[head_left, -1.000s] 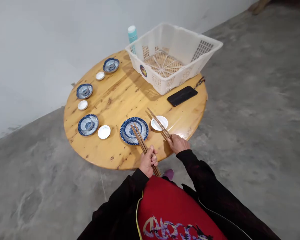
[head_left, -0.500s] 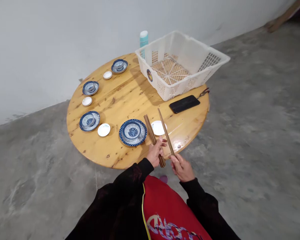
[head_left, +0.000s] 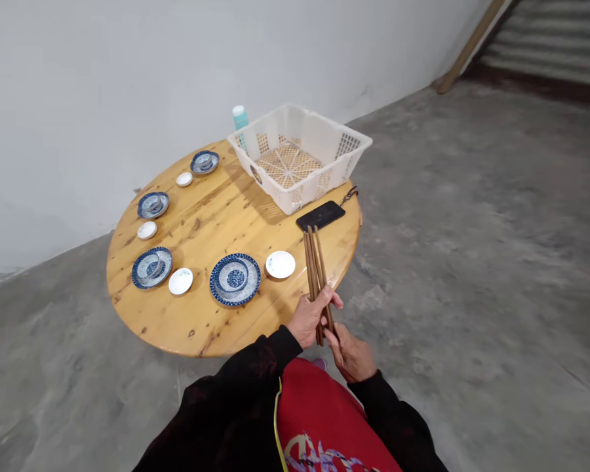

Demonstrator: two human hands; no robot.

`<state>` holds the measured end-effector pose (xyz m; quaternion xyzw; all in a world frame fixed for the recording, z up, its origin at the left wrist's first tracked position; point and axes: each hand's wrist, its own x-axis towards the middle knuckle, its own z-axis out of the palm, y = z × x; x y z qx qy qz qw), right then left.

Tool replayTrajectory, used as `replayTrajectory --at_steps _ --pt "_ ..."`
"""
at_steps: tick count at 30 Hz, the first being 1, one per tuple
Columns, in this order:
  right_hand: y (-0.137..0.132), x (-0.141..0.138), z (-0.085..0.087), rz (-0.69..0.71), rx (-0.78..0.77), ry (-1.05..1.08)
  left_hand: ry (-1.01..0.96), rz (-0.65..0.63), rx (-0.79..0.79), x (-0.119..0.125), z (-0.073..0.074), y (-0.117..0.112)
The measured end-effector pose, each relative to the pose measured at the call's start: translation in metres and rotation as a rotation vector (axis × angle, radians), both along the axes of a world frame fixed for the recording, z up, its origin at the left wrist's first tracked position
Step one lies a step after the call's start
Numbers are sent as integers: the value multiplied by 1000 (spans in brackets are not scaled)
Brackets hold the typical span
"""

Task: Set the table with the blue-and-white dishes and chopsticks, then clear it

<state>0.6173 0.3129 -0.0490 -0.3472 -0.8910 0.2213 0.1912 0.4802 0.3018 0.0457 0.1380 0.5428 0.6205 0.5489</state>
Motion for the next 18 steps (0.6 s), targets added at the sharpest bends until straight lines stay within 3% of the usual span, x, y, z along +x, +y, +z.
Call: replayTrajectory --at_steps 5,10,14,18 --pt "10 20 2 6 -19 62 112 -102 30 17 5 12" --pt "19 41 -2 34 43 154 143 -90 99 38 4 27" --pt "27 54 -8 40 65 141 47 -108 76 58 -2 34" --pt "35 57 -11 110 -9 183 120 -123 3 67 -7 37"
